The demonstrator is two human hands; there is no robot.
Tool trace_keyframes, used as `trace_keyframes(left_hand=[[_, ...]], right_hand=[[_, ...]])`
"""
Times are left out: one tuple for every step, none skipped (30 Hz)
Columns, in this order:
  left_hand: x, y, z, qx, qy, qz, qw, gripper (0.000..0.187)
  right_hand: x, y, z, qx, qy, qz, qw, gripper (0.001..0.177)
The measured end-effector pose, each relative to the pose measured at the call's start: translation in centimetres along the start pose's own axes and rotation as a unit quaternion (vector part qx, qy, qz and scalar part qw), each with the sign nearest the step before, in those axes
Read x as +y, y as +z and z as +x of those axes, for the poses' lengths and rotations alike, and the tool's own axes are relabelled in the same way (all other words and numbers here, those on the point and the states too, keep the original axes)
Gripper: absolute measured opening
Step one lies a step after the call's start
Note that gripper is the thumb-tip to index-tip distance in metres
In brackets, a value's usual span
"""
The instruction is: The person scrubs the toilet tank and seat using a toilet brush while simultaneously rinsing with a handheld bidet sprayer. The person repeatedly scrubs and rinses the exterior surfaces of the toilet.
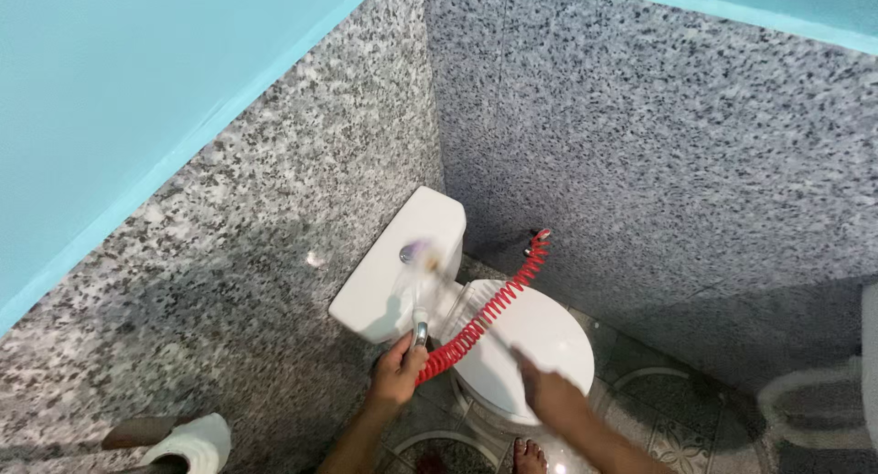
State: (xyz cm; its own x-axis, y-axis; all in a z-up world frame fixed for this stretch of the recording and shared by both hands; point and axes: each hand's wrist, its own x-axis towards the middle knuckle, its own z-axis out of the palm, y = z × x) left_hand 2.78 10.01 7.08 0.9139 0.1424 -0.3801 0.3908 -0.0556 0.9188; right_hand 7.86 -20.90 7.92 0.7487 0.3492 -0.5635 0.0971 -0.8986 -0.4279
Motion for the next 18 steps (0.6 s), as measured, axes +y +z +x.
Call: trace_keyframes(left_hand=[[0.1,-0.1,-0.4,-0.005,0.022,0.007,1.0,0.051],[0.2,-0.2,-0.7,-0.01,0.044,0.014,0.999,0.051],[0.3,-0.1,-0.9,-0.015,0.066,0.021,0.997,0.051],[0.3,0.0,-1.0,-0.008,0.055,0.005,0.998,0.051],[0.3,0.1,-0.8,-0.003,0.046,-0.011,0.999,0.052],[0.2,0.1,-0.7,0.003,0.036,-0.027,0.999,0.053],[0.2,0.1,-0.5,0.008,0.033,-0.03,0.999,0.053],[0.2,0.1,-0.2,0.014,0.029,-0.033,0.999,0.053],[0.0,0.0,-0.3,0.019,0.024,-0.037,0.999,0.053],[0.0,0.0,-0.2,0.017,0.025,-0.031,0.999,0.053],[0.1,-0.3,0.0,0.016,0.026,-0.026,0.999,0.053],[0.2,-0.5,0.2,0.015,0.027,-0.02,0.999,0.052],[0.2,-0.7,-0.1,-0.001,0.046,-0.022,0.999,0.051],[0.4,-0.8,-0.3,-0.016,0.064,-0.023,0.998,0.051],[0.5,-0.9,-0.4,-0.034,0.083,-0.024,0.996,0.05],[0.7,-0.9,-0.7,-0.036,0.07,0.008,0.997,0.05],[1.0,-0.8,-0.8,-0.037,0.059,0.041,0.997,0.051],[1.2,-0.7,-0.8,-0.039,0.048,0.074,0.995,0.052]], right_hand=[[-0.2,-0.3,0.7,0.066,-0.011,0.021,0.998,0.051],[-0.3,-0.6,1.3,0.133,-0.022,0.042,0.99,0.051],[-0.5,-0.8,1.8,0.158,-0.029,0.04,0.986,0.051],[-0.6,-1.0,2.2,0.183,-0.037,0.039,0.982,0.051],[-0.8,-1.1,2.5,0.209,-0.043,0.038,0.976,0.051],[-1.1,-1.2,2.8,0.153,-0.036,0.022,0.987,0.052],[-1.3,-1.2,2.8,0.096,-0.029,0.005,0.995,0.053],[-1.6,-1.2,2.8,0.04,-0.022,-0.011,0.999,0.054],[-1.7,-1.0,2.5,0.04,-0.014,0.004,0.999,0.054],[-1.8,-0.7,2.2,0.041,-0.006,0.02,0.999,0.055],[-1.9,-0.5,2.1,0.041,0.001,0.036,0.999,0.056],[-2.0,-0.2,1.9,0.11,-0.014,0.081,0.991,0.052],[-2.1,0.4,1.5,0.174,-0.027,0.127,0.976,0.048],[-2.1,1.1,1.0,0.237,-0.04,0.173,0.955,0.045],[-2.1,1.7,0.6,0.174,0.005,0.209,0.962,0.046],[-2.0,2.3,0.1,0.11,0.051,0.245,0.962,0.048],[-2.0,2.8,-0.3,0.047,0.096,0.279,0.954,0.049],[-2.0,3.1,-0.6,0.01,0.085,0.321,0.943,0.05]])
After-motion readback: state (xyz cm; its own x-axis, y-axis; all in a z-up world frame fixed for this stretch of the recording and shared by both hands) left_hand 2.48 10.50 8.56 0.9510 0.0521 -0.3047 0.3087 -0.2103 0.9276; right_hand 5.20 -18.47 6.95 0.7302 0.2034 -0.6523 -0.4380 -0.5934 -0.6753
